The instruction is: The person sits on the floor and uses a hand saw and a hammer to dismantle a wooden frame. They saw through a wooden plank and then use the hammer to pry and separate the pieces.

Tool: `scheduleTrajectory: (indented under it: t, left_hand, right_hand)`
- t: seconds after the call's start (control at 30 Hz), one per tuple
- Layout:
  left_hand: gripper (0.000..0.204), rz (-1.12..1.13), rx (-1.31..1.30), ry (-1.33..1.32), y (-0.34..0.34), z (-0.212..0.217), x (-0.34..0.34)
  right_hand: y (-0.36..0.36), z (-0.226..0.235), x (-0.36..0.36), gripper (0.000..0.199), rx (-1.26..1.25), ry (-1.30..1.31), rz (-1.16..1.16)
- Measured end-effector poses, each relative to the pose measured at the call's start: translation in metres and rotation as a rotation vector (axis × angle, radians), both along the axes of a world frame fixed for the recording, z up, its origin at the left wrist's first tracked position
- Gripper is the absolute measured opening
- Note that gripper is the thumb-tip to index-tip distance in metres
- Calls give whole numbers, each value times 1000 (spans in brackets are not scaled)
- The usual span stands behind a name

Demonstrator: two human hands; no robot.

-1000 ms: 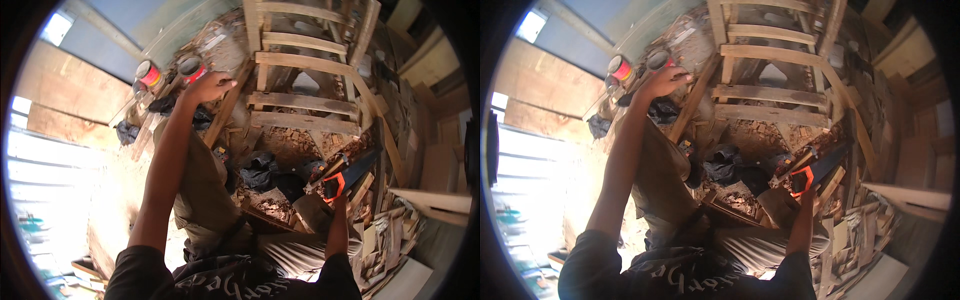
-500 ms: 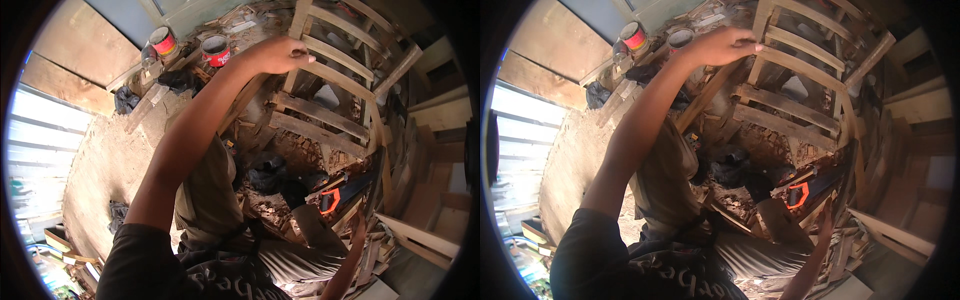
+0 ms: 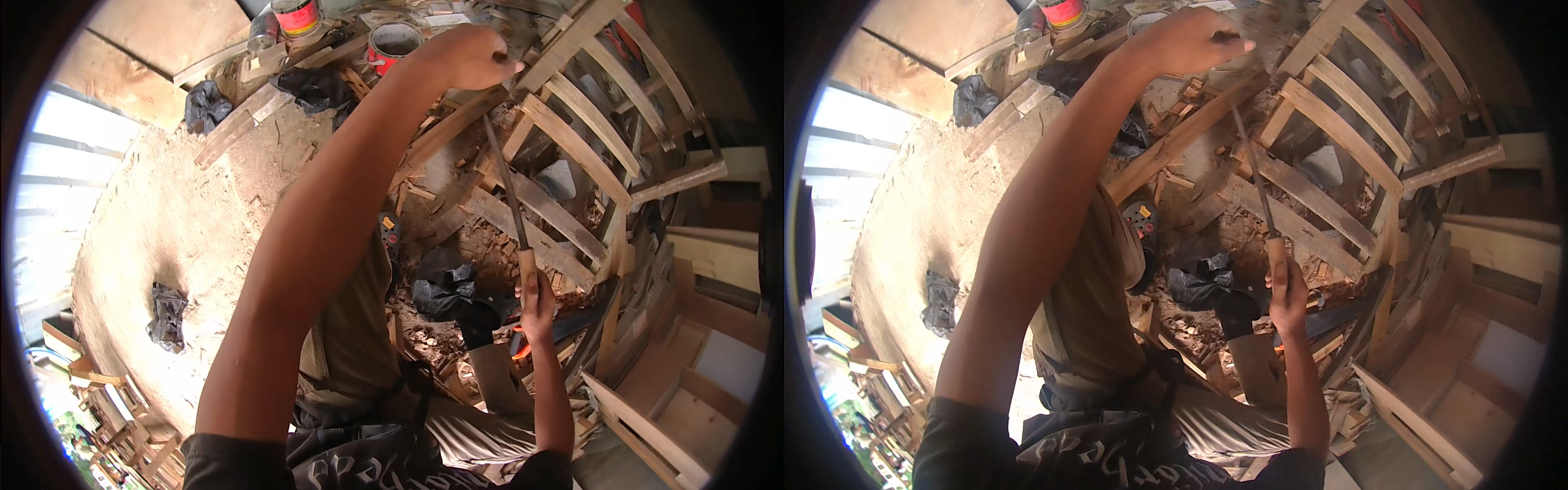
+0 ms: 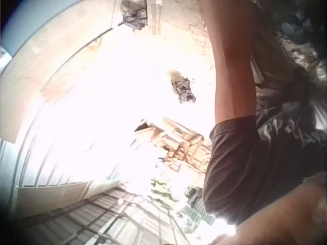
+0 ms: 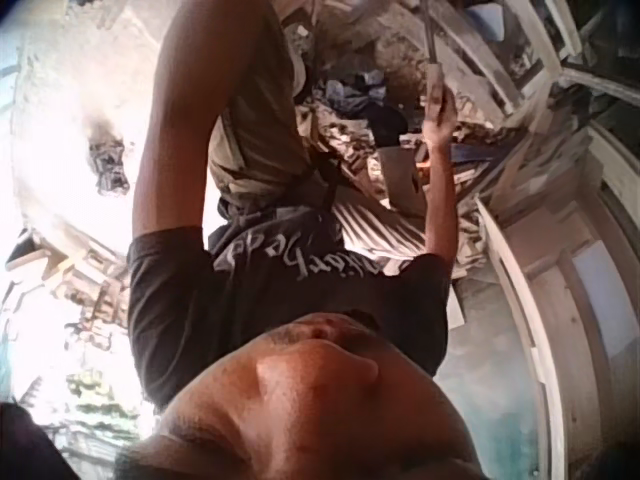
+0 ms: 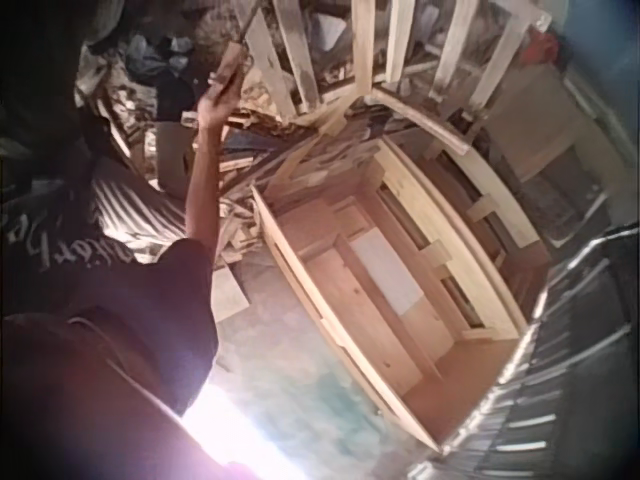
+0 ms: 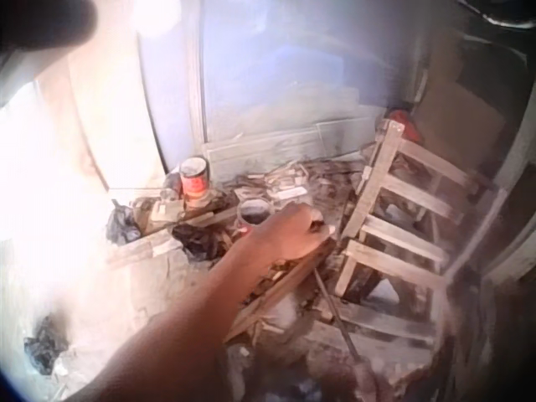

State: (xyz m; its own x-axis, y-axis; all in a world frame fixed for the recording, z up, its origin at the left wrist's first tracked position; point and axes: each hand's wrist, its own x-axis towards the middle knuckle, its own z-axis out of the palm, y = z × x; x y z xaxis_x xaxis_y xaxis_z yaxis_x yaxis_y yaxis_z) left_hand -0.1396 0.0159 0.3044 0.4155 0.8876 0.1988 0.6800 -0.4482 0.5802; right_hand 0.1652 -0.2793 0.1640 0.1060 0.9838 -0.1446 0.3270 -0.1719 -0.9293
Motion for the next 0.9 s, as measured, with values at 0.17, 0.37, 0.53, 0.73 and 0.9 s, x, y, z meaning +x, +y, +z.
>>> scheduleTrajectory:
  t: [0.17,0.37,0.53,0.73,0.9]
  left_hand:
    - [40,182,22,-47,4,-11,-17]
    - [34,254,36,-65,6,-9,-25]
    - [32,243,20,-129,10,-9,-31]
    - [31,239,41,-178,17,-13,-29]
    - [31,253,121,-250,11,-14,-37]
  right_hand:
    - [74,5,-9,44,-16,-316,153]
    - [154,22,-8,33,128,-738,522]
    - [196,37,-40,32,118,-875,638]
    - [197,11,-18,31,304,-1004,752]
    - [206,5,-9,37,-184,-1172,719]
